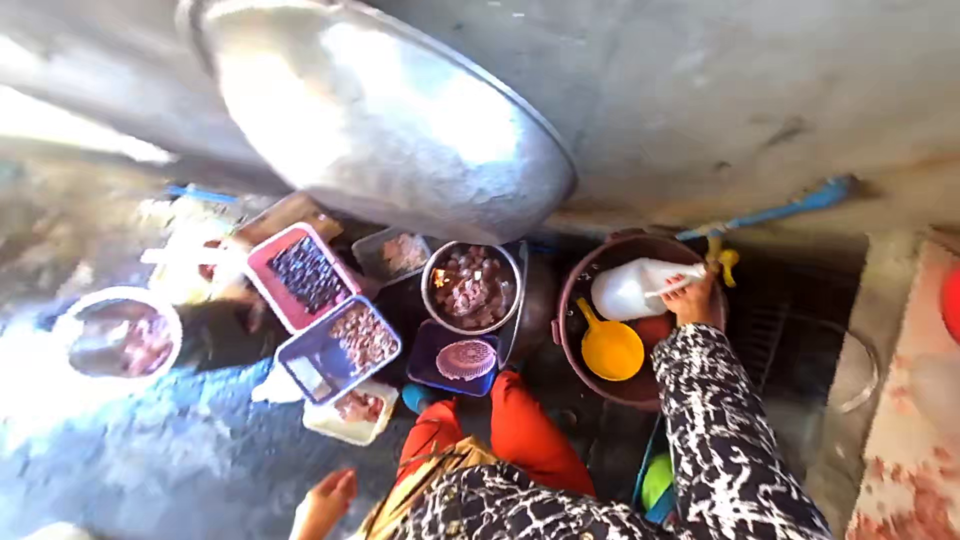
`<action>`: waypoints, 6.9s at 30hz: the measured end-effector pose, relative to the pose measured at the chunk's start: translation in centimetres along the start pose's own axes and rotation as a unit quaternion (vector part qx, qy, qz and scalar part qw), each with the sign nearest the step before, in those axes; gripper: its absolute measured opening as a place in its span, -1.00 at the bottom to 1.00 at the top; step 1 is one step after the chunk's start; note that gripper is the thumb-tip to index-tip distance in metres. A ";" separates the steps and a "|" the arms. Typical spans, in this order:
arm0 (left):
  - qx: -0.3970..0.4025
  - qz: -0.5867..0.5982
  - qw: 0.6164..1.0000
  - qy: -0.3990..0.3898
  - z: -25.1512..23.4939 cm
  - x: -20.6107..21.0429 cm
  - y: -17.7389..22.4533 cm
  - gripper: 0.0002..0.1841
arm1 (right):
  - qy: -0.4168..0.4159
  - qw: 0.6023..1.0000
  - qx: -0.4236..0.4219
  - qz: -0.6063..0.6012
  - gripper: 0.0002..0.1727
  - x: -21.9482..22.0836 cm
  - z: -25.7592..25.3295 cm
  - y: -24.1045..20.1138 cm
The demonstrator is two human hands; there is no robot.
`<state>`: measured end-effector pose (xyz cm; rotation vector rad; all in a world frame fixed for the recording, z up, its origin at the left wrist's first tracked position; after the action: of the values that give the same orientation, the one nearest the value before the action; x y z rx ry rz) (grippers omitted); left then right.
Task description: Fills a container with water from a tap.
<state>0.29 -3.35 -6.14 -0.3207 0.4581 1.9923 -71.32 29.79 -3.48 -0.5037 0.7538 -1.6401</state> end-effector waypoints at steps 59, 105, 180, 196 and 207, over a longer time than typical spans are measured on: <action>-0.087 0.066 0.994 0.000 3.5 2.4 -2.8 -0.60 | 0.005 0.999 0.017 0.031 -0.39 -2.0 -2.1 -1.2; -0.083 0.046 0.995 -0.005 3.2 2.3 -2.9 -0.60 | 0.019 0.999 0.029 0.034 -0.41 -2.3 -2.5 -1.3; -0.089 0.046 0.995 -0.006 3.5 3.2 -3.1 -0.61 | 0.036 0.997 0.040 0.056 -0.37 -2.5 -2.4 -1.4; -0.087 0.054 0.995 -0.008 3.2 3.8 -2.8 -0.60 | 0.033 0.997 0.044 0.056 -0.37 -2.8 -3.5 -1.3; -0.087 0.053 0.995 -0.010 3.2 4.2 -3.6 -0.62 | 0.035 0.997 0.040 0.055 -0.40 -2.6 -2.7 -1.5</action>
<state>1.54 2.86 -5.64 -0.3911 0.2940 2.1416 -73.67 33.00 -4.10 -0.3440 0.7506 -1.5846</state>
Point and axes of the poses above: each hand's wrist, its own z-axis away from the middle knuckle, its own x-axis out of the palm, y = z × x, the point moved 7 cm from there along -z, towards the middle knuckle, and after that the axes turned 2 degrees about -y, right-handed, at the moved point
